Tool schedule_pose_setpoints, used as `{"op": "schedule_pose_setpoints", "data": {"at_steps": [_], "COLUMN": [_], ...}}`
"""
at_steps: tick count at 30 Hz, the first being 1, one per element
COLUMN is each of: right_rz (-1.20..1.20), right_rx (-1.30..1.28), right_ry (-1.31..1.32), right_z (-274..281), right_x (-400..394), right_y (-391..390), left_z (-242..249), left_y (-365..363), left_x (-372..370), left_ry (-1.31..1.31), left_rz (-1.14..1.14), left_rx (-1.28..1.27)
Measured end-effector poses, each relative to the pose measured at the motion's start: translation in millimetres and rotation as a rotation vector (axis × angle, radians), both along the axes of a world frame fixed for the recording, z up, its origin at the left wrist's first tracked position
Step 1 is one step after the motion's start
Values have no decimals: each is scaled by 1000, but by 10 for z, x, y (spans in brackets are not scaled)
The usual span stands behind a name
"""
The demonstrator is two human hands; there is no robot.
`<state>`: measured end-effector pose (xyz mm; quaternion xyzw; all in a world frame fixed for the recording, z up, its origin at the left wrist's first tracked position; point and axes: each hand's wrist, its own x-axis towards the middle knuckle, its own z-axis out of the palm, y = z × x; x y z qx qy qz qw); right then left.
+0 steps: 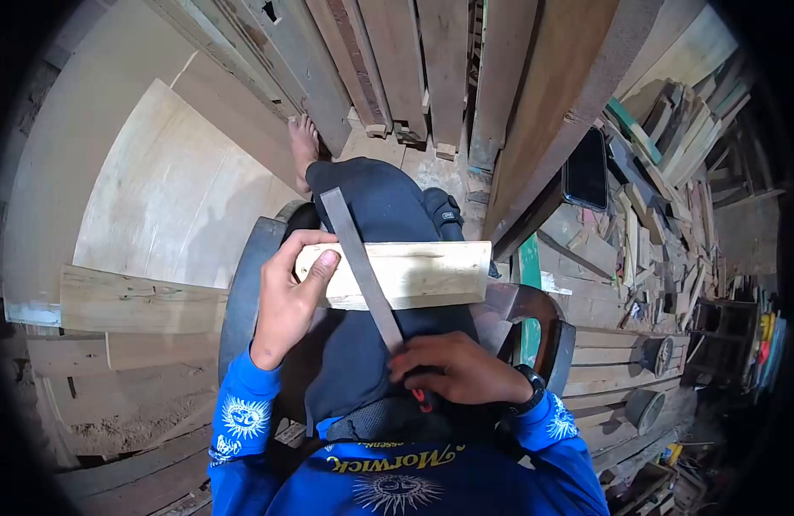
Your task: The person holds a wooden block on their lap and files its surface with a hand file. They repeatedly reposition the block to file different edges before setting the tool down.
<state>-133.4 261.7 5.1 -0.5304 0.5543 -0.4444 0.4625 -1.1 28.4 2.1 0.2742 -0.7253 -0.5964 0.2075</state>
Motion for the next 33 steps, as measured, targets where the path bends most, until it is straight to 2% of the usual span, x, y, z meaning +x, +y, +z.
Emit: {"op": "schedule_pose_setpoints", "data": {"at_steps": [3,5,8,15,17,20,24,27,31,33], "right_rz": [-136,-100,98,-102,-135,-79,-158,-126,-29,-93], "right_rx": [-4,38,45,70,-8,76,-25,62,16,25], "right_ry": [32,19,0,-69,5,-52,-74,-22,-59,-73], "right_z": [-9,-2,20,-32,-68,-105,-77,-35,-43,-53], "right_x": [17,-25,-31,-12,25,83,81,44,23,63], "right_y": [-50,-57,-13,-55,-72,-38,-60,-70,-38,-34], "left_z": [-7,3,46,0,-5,-9,14,2,-31,-14], "left_y": [-7,0,10,-7,-8,-4,-5,-4,-14,-3], "left_x": [4,1,1,-3,3,11,2,7,15,15], "left_ry": [7,-4,-24,-4,-2,-14,-19,-22,-2,-18], "left_rz": [-4,-2,2,-3,-8,-7,-1,-4,-2,-5], "left_rx": [2,-8,-31,-11,-12,-20,-17,-16,-19,9]}}
